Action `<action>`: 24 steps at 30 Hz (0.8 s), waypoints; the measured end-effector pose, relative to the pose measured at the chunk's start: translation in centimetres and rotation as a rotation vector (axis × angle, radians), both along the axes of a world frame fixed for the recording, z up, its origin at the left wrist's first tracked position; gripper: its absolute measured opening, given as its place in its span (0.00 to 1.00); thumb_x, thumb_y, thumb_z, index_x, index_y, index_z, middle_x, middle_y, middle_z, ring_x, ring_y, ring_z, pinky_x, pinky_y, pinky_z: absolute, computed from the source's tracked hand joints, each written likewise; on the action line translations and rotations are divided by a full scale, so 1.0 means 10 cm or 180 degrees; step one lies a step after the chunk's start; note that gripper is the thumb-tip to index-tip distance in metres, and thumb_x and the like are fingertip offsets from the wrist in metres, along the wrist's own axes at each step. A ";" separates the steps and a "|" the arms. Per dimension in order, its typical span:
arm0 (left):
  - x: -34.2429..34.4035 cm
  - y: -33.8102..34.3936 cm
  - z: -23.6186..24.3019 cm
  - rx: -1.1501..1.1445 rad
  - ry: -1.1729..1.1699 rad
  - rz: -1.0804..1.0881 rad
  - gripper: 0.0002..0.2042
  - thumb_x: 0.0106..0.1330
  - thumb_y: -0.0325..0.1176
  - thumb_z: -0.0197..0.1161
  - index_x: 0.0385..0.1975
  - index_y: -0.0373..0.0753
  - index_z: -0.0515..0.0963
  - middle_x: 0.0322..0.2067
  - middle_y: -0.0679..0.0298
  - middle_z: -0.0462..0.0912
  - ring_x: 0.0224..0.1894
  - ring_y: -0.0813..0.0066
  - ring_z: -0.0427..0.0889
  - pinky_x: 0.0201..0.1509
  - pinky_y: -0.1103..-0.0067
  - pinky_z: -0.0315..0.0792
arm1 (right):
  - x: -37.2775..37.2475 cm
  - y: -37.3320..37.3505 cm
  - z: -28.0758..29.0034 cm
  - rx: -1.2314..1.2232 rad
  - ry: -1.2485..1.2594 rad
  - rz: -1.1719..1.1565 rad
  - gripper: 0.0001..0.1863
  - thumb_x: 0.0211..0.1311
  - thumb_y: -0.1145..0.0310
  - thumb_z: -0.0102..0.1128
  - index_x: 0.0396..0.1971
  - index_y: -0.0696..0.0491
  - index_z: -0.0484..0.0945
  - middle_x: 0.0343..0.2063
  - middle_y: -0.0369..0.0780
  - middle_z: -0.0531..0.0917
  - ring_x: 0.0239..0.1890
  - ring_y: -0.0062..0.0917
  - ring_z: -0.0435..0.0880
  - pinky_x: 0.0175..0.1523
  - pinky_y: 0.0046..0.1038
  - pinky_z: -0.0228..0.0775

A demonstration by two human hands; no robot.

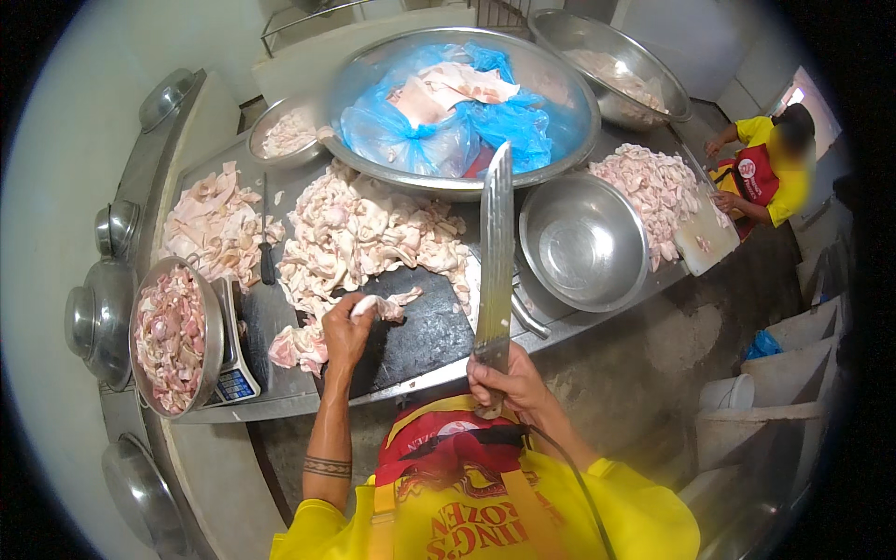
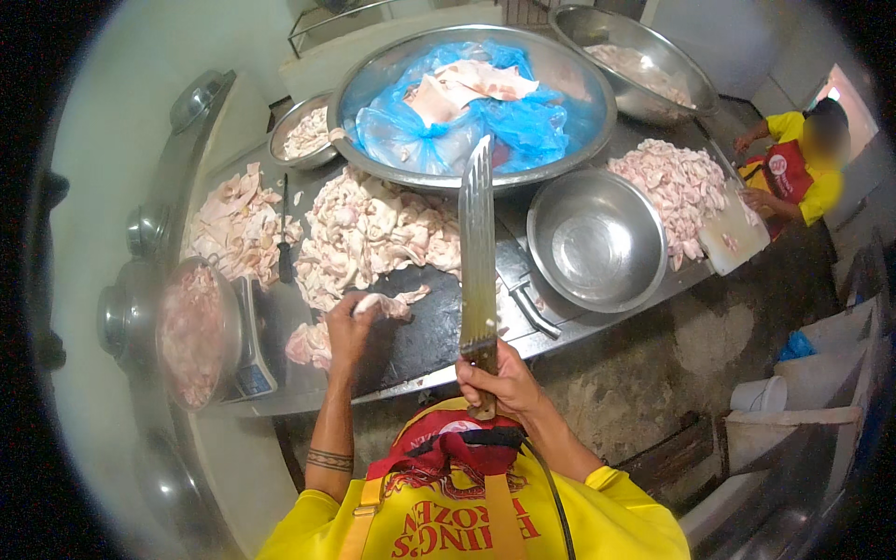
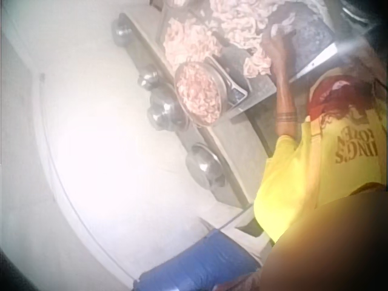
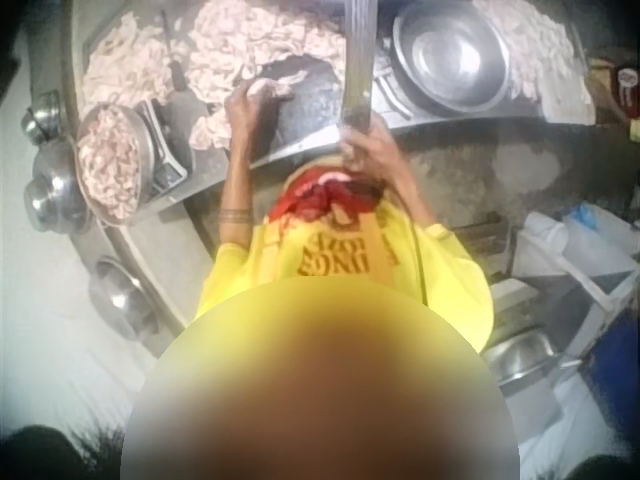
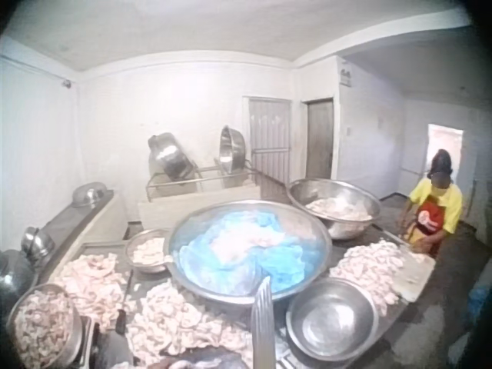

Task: The person repeatedly slices pieces of raw meat on a cutting board using a knife. They transfer the cut pieces into a metal bowl and continue processing additional pieces from a pile on the board.

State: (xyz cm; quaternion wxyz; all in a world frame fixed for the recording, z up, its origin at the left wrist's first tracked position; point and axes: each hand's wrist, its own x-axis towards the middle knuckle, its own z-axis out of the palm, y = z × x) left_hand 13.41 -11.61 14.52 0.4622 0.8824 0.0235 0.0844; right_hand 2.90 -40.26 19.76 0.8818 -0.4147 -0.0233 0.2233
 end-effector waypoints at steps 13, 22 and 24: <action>-0.30 -0.09 -0.50 0.0850 -0.0031 -0.1434 0.25 0.56 0.31 0.72 0.56 0.38 0.77 0.54 0.46 0.79 0.60 0.44 0.75 0.64 0.61 0.69 | 0.13 -0.22 -0.10 0.2851 -0.0470 0.0912 0.30 0.72 0.44 0.55 0.48 0.61 0.70 0.21 0.43 0.78 0.16 0.18 0.74 0.16 0.19 0.66; 0.30 -0.12 -1.00 0.2076 0.0334 -0.1649 0.27 0.54 0.46 0.76 0.53 0.43 0.80 0.72 0.48 0.60 0.72 0.36 0.56 0.68 0.51 0.65 | 0.11 -0.08 0.01 0.4637 -0.1193 0.2224 0.34 0.75 0.40 0.50 0.43 0.65 0.72 0.20 0.47 0.79 0.15 0.26 0.79 0.19 0.25 0.75; 0.33 -0.06 -0.96 0.2033 -0.0048 -0.1612 0.18 0.51 0.47 0.78 0.33 0.38 0.87 0.60 0.48 0.76 0.64 0.46 0.71 0.60 0.56 0.72 | 0.07 -0.09 0.00 0.4800 -0.1131 0.2298 0.32 0.76 0.43 0.49 0.42 0.65 0.72 0.21 0.48 0.80 0.16 0.27 0.79 0.19 0.25 0.75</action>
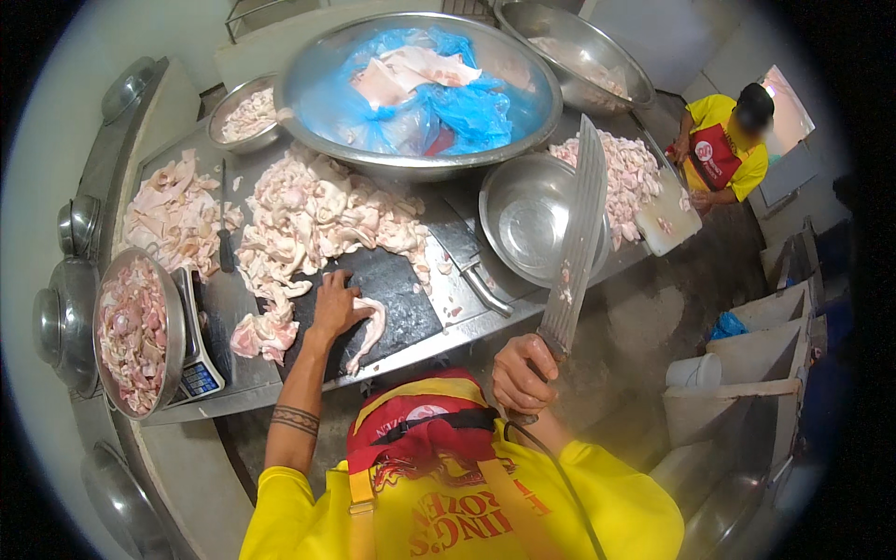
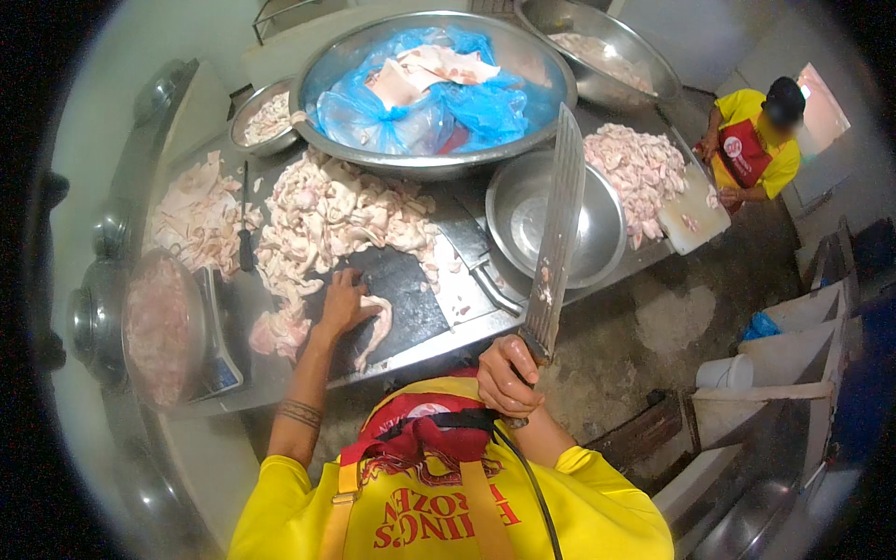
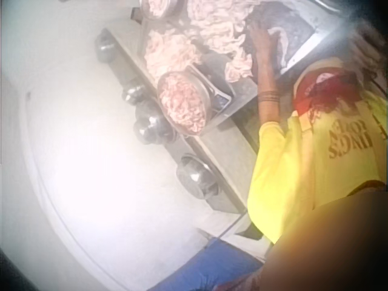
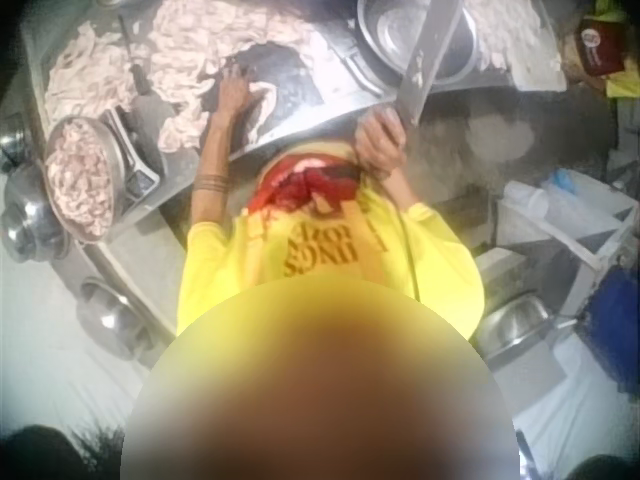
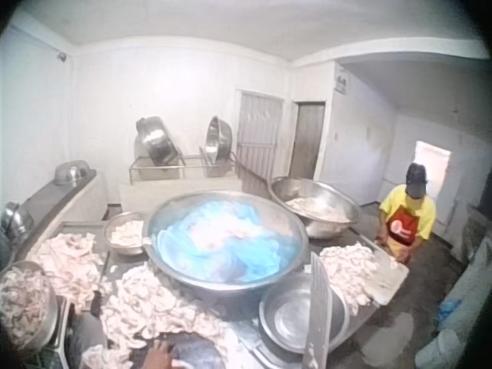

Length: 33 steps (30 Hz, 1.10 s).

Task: The person repeatedly slices pieces of raw meat on a cutting board using a knife. They transfer the cut pieces into a metal bowl and continue processing additional pieces from a pile on the board.

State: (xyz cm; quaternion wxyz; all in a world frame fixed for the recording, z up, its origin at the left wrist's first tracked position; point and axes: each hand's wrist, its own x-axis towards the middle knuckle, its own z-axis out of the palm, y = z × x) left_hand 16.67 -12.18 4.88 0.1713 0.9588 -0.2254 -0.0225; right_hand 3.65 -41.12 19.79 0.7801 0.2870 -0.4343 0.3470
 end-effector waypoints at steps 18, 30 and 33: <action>-0.17 0.20 0.95 -0.3140 0.2190 0.0535 0.21 0.62 0.34 0.74 0.52 0.32 0.79 0.41 0.59 0.85 0.42 0.73 0.84 0.43 0.74 0.80 | -0.22 -0.19 -0.35 -0.4858 0.1716 -0.1839 0.30 0.79 0.44 0.42 0.58 0.58 0.71 0.17 0.39 0.75 0.12 0.21 0.72 0.17 0.25 0.66; -0.89 0.22 -0.11 -0.1021 0.0222 0.1513 0.17 0.63 0.42 0.70 0.39 0.33 0.81 0.34 0.43 0.82 0.43 0.41 0.81 0.45 0.60 0.74 | -0.04 0.17 -0.84 -0.8151 -0.1337 -0.2762 0.19 0.77 0.56 0.46 0.56 0.54 0.73 0.24 0.52 0.83 0.26 0.46 0.84 0.34 0.44 0.77; -0.96 0.18 -0.11 -0.0774 0.0165 0.1481 0.17 0.63 0.42 0.69 0.40 0.33 0.80 0.34 0.43 0.82 0.40 0.41 0.81 0.44 0.58 0.74 | -0.05 0.36 -1.13 -0.8465 -0.2445 -0.3150 0.20 0.74 0.55 0.45 0.55 0.54 0.72 0.33 0.62 0.83 0.41 0.64 0.81 0.49 0.58 0.71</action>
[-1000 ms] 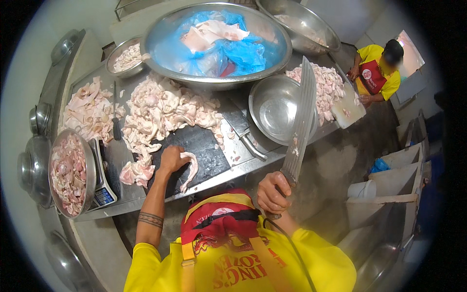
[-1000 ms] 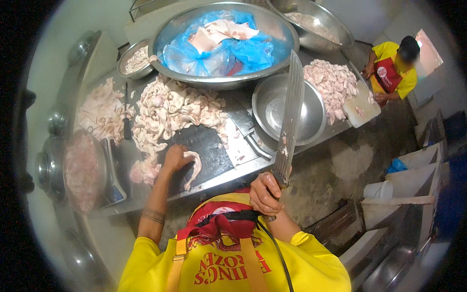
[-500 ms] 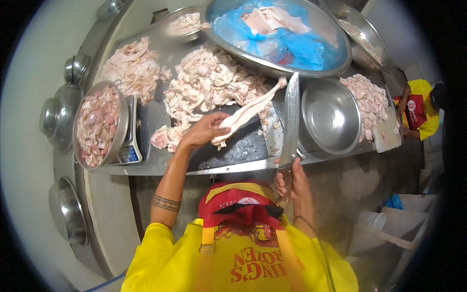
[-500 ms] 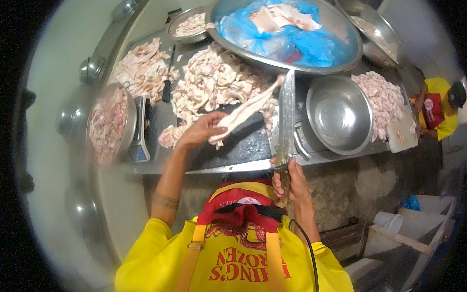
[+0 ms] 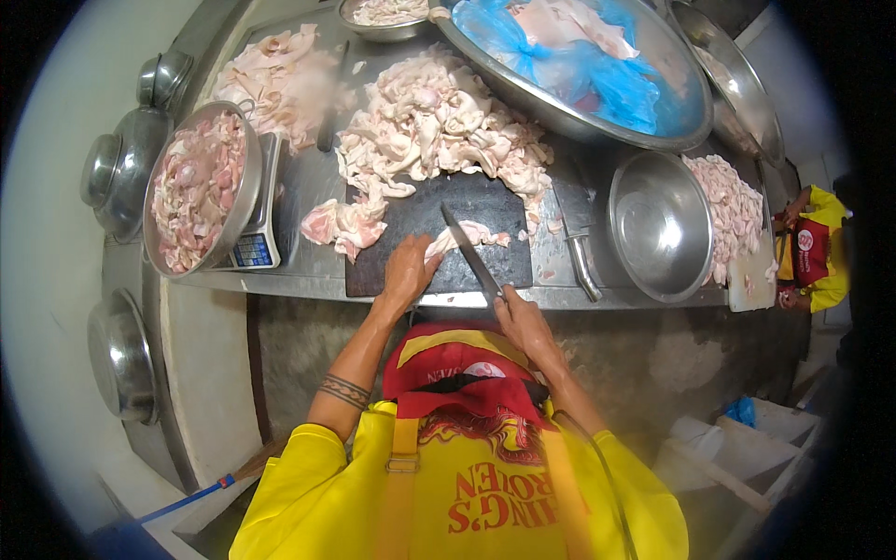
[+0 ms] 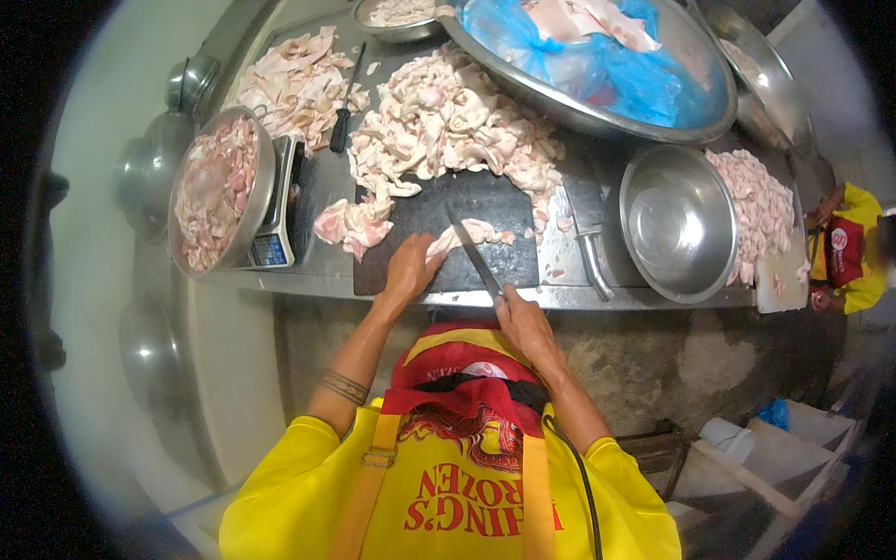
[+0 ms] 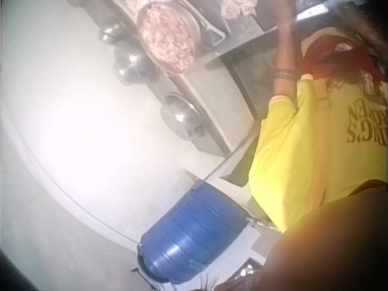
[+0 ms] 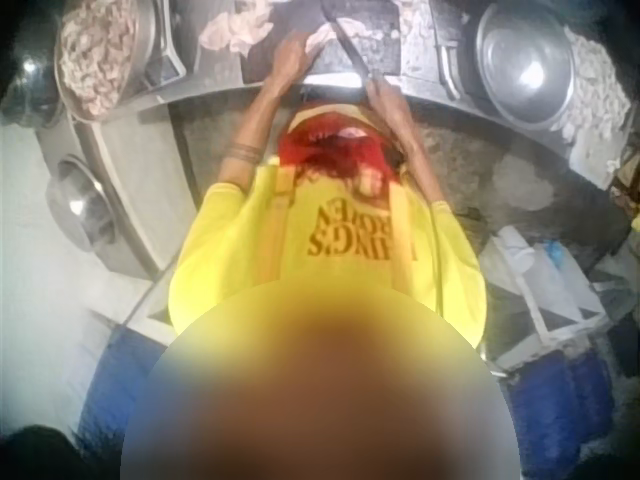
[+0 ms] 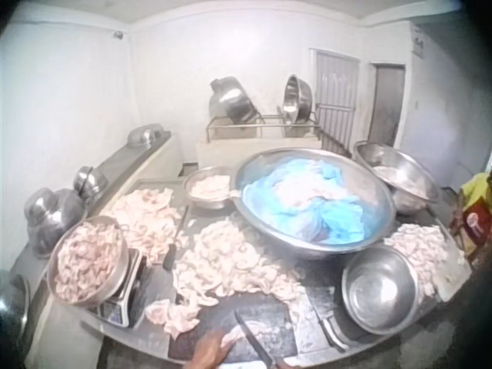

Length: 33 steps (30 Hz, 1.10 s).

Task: The person repeatedly slices pieces of raw meat on a cutting board using a knife. They transfer the cut pieces into a metal bowl and continue processing additional pieces from a pile on the board.

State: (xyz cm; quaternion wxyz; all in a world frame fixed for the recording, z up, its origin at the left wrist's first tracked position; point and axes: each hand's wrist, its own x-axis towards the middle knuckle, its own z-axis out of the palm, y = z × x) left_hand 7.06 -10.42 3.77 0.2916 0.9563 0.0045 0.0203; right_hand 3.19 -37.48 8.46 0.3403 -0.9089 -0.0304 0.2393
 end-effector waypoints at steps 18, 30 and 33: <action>-0.31 0.58 0.38 -0.0316 -0.0405 -0.0880 0.15 0.52 0.23 0.68 0.41 0.38 0.81 0.43 0.52 0.79 0.49 0.52 0.77 0.54 0.65 0.70 | 0.12 -0.17 0.37 0.1052 0.0656 -0.0985 0.21 0.76 0.60 0.50 0.60 0.58 0.70 0.15 0.37 0.75 0.13 0.22 0.77 0.20 0.28 0.69; -0.16 0.06 0.26 0.0212 0.0877 0.0764 0.26 0.56 0.48 0.77 0.38 0.29 0.79 0.39 0.42 0.83 0.43 0.42 0.84 0.44 0.56 0.78 | 0.09 0.13 -0.14 -0.0214 0.0531 -0.0600 0.23 0.73 0.57 0.49 0.60 0.57 0.70 0.39 0.60 0.84 0.46 0.62 0.81 0.52 0.53 0.72; -0.14 0.02 0.29 0.0166 0.0848 0.0773 0.26 0.57 0.49 0.75 0.37 0.28 0.79 0.38 0.41 0.83 0.43 0.41 0.84 0.44 0.56 0.78 | 0.14 0.04 -0.03 0.0654 0.0926 -0.0850 0.23 0.76 0.57 0.48 0.63 0.55 0.68 0.28 0.50 0.83 0.28 0.39 0.83 0.31 0.40 0.74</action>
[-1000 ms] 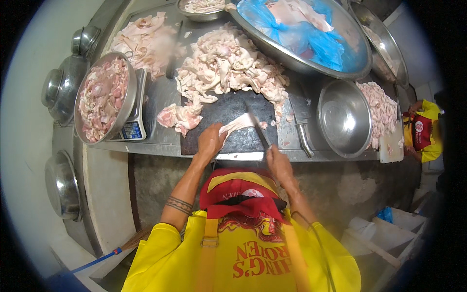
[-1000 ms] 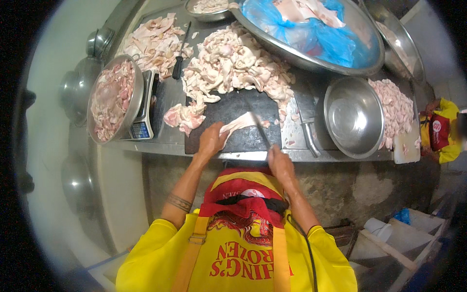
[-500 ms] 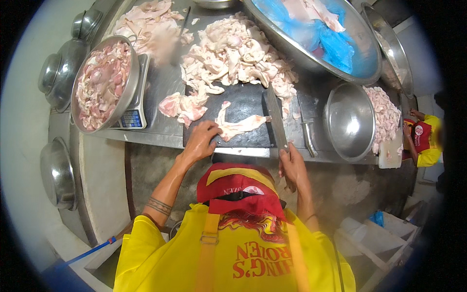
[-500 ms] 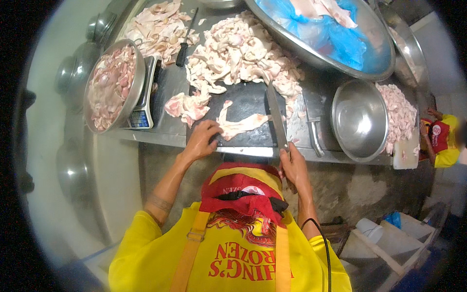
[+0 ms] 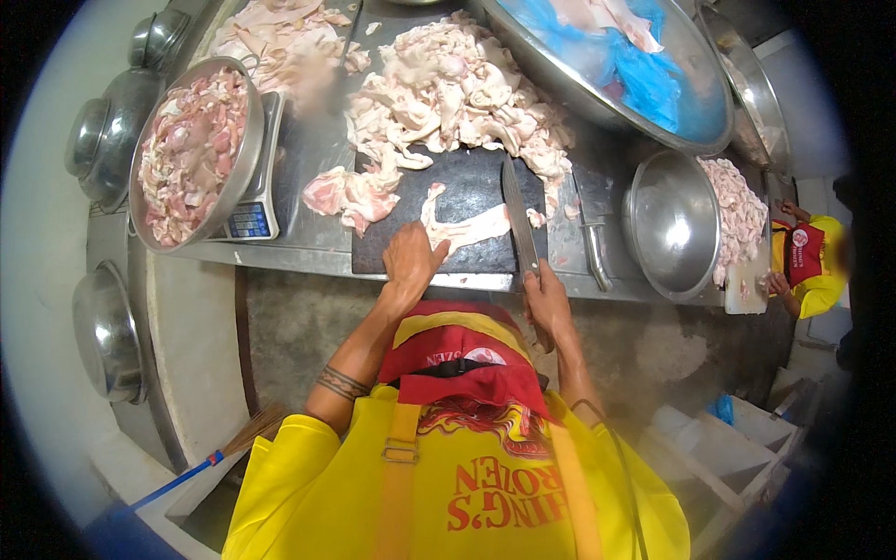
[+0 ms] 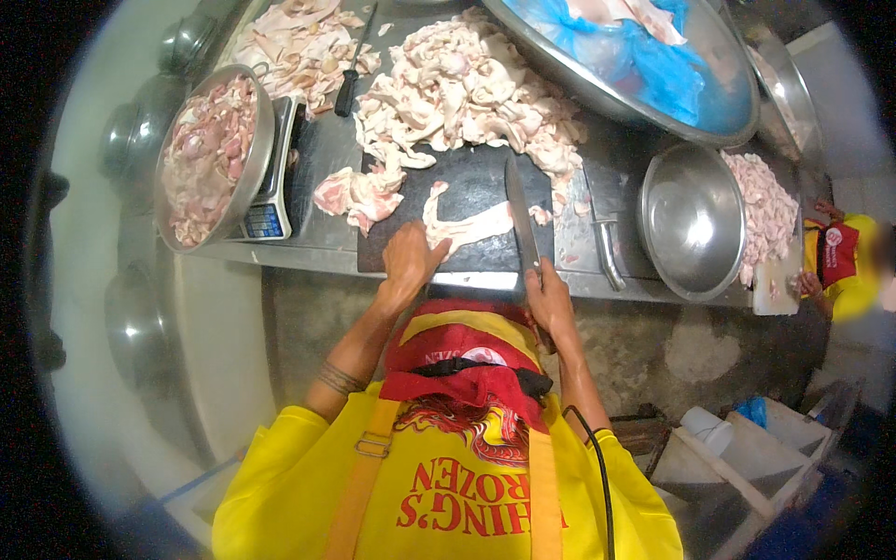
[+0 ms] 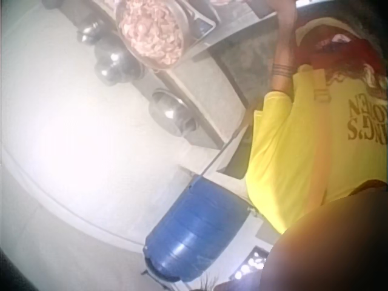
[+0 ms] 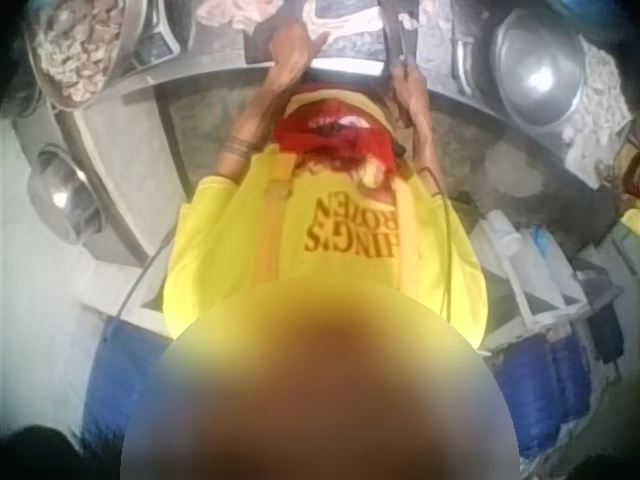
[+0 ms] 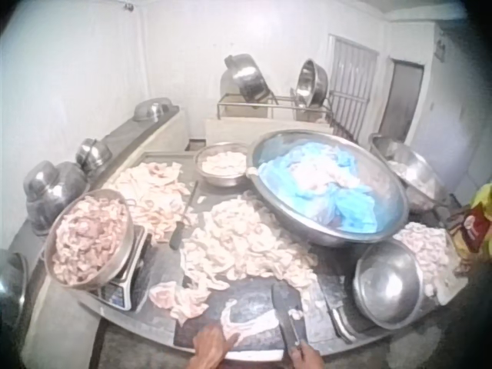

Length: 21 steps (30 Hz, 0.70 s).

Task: The person repeatedly slices pieces of raw meat on a cutting board using a knife. They transfer the cut pieces into a metal bowl and continue processing additional pieces from a pile on the board.

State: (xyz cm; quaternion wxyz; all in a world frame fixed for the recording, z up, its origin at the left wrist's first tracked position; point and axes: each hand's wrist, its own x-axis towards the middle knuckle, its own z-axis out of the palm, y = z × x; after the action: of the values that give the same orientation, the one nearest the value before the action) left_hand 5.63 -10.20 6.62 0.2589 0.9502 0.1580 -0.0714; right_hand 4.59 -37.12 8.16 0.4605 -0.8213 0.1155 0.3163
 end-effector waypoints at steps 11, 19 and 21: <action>0.08 -0.12 -0.11 -0.0296 0.0207 0.0297 0.24 0.61 0.50 0.67 0.34 0.28 0.83 0.30 0.36 0.84 0.36 0.37 0.86 0.41 0.52 0.79 | -0.41 0.43 0.05 -0.1392 -0.0722 0.1383 0.14 0.76 0.62 0.43 0.48 0.58 0.67 0.31 0.65 0.81 0.33 0.67 0.80 0.38 0.63 0.69; 0.01 -0.19 -0.31 -0.0236 -0.0004 -0.0162 0.14 0.61 0.38 0.66 0.29 0.30 0.83 0.30 0.39 0.85 0.35 0.39 0.86 0.41 0.53 0.79 | -0.05 1.01 -0.09 -0.1374 -0.0847 0.1361 0.11 0.74 0.66 0.41 0.44 0.60 0.66 0.30 0.64 0.83 0.37 0.64 0.83 0.44 0.60 0.71; 0.05 -0.14 -0.33 -0.0090 -0.0035 -0.0148 0.13 0.62 0.38 0.66 0.29 0.31 0.83 0.30 0.39 0.85 0.35 0.40 0.86 0.41 0.53 0.79 | -0.12 0.92 -0.08 -0.1486 -0.0827 0.1319 0.11 0.74 0.66 0.41 0.45 0.60 0.65 0.30 0.65 0.83 0.37 0.64 0.83 0.45 0.61 0.71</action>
State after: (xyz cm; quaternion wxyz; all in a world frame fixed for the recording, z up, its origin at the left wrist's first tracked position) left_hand 6.09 -11.57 3.32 0.2714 0.9503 0.1334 -0.0744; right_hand 3.41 -27.91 7.41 0.1968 -0.9441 -0.0442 0.2609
